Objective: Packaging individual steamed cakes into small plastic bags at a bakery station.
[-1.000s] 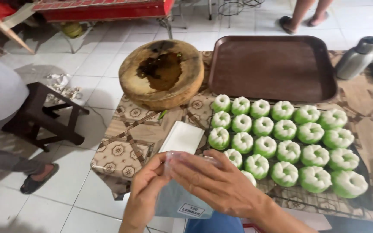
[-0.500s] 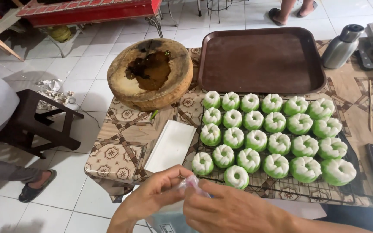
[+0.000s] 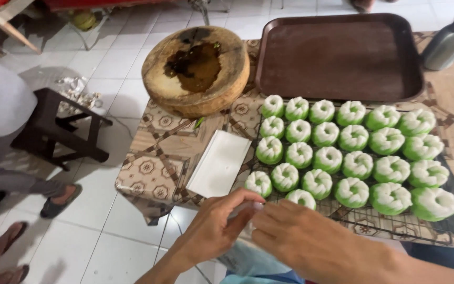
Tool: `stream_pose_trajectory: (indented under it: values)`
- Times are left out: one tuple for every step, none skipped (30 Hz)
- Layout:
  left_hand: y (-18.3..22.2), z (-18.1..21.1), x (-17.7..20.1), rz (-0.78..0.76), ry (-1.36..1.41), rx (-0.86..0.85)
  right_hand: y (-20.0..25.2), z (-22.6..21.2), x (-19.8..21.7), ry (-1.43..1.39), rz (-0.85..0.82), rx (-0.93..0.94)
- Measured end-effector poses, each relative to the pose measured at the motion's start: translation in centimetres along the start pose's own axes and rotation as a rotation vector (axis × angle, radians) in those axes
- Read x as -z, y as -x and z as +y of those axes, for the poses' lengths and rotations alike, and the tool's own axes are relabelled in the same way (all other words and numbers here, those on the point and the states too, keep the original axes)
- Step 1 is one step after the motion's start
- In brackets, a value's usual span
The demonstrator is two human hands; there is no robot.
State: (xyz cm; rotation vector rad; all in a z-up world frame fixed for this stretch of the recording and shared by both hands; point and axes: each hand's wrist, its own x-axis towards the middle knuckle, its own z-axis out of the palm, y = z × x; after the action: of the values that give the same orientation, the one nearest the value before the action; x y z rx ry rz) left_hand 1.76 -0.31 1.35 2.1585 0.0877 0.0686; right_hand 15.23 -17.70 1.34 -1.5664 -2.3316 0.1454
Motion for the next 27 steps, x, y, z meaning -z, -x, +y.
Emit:
stream_pose_trajectory:
  values:
    - [0.2,0.0,0.1,0.010,0.003,0.015,0.0,0.1,0.5,-0.011,-0.005,0.014]
    - [0.4,0.0,0.2,-0.023,-0.010,-0.006,0.0,0.2,1.1,-0.159,0.029,0.022]
    - [0.5,0.0,0.4,-0.056,-0.023,-0.026,-0.1,0.3,1.7,-0.307,0.061,0.030]
    - [0.4,-0.3,0.3,-0.048,-0.021,-0.017,0.3,0.7,1.0,-0.313,0.057,0.039]
    - [0.3,-0.6,0.2,-0.035,-0.063,-0.059,0.7,1.0,0.4,-0.243,0.055,-0.023]
    - [0.2,-0.9,0.2,-0.026,-0.106,-0.103,1.1,1.2,-0.2,-0.172,0.057,-0.088]
    - [0.1,-0.9,0.3,-0.024,-0.106,-0.094,0.9,0.9,-0.9,-0.179,0.055,-0.083]
    - [-0.1,-0.9,0.4,-0.028,-0.157,-0.124,0.8,0.7,-1.6,0.040,0.009,-0.117]
    - [-0.3,-0.9,0.5,-0.031,-0.208,-0.153,0.7,0.5,-2.3,0.259,-0.035,-0.148]
    - [-0.4,-1.5,0.1,-0.031,-0.209,-0.153,0.5,0.0,-0.8,0.260,-0.034,-0.148]
    - [-0.5,-2.1,-0.3,-0.016,-0.177,-0.242,0.2,-0.5,0.7,-0.009,-0.038,-0.119]
    - [-0.6,-2.7,-0.7,0.002,-0.143,-0.333,0.0,-1.0,2.2,-0.275,-0.044,-0.086]
    - [-0.8,-2.9,-0.5,0.005,-0.142,-0.333,-0.1,-0.7,3.3,-0.274,-0.047,-0.085]
    - [-0.6,-3.1,-0.3,-0.020,-0.153,-0.310,-0.2,-0.7,4.3,-0.407,-0.040,-0.031]
    - [-0.4,-3.2,-0.1,-0.046,-0.163,-0.286,-0.2,-0.6,5.3,-0.540,-0.034,0.023]
    - [-0.3,-2.7,0.2,-0.045,-0.161,-0.284,0.3,0.1,5.2,-0.542,-0.035,0.023]
    - [-0.2,-2.2,0.6,-0.113,-0.109,-0.175,0.8,0.8,5.2,-0.626,-0.036,-0.057]
    - [-0.2,-1.7,0.9,-0.180,-0.055,-0.068,1.4,1.5,5.3,-0.707,-0.040,-0.140]
    - [-0.3,-1.0,1.0,-0.178,-0.052,-0.068,1.0,1.5,4.9,-0.707,-0.044,-0.140]
    - [-0.5,-0.4,1.3,-0.157,0.038,0.052,0.6,1.4,4.6,-0.653,0.065,-0.122]
    - [-0.7,0.2,1.5,-0.137,0.129,0.172,0.2,1.3,4.2,-0.598,0.173,-0.103]
    - [-0.6,-0.2,1.2,-0.138,0.126,0.168,0.4,1.4,4.2,-0.594,0.175,-0.103]
    - [-0.6,-0.6,1.0,-0.106,0.195,0.127,0.5,1.6,4.1,-0.566,0.256,-0.114]
    - [-0.6,-1.1,0.7,-0.078,0.266,0.086,0.6,1.7,4.0,-0.537,0.335,-0.126]
    - [-0.6,-1.2,0.7,-0.080,0.266,0.082,1.0,1.9,4.0,-0.534,0.336,-0.129]
    - [-0.5,-1.3,0.7,-0.108,0.227,0.059,1.4,2.0,4.0,-0.560,0.286,-0.134]
    - [-0.4,-1.4,0.7,-0.136,0.188,0.036,1.8,2.2,4.0,-0.587,0.236,-0.138]
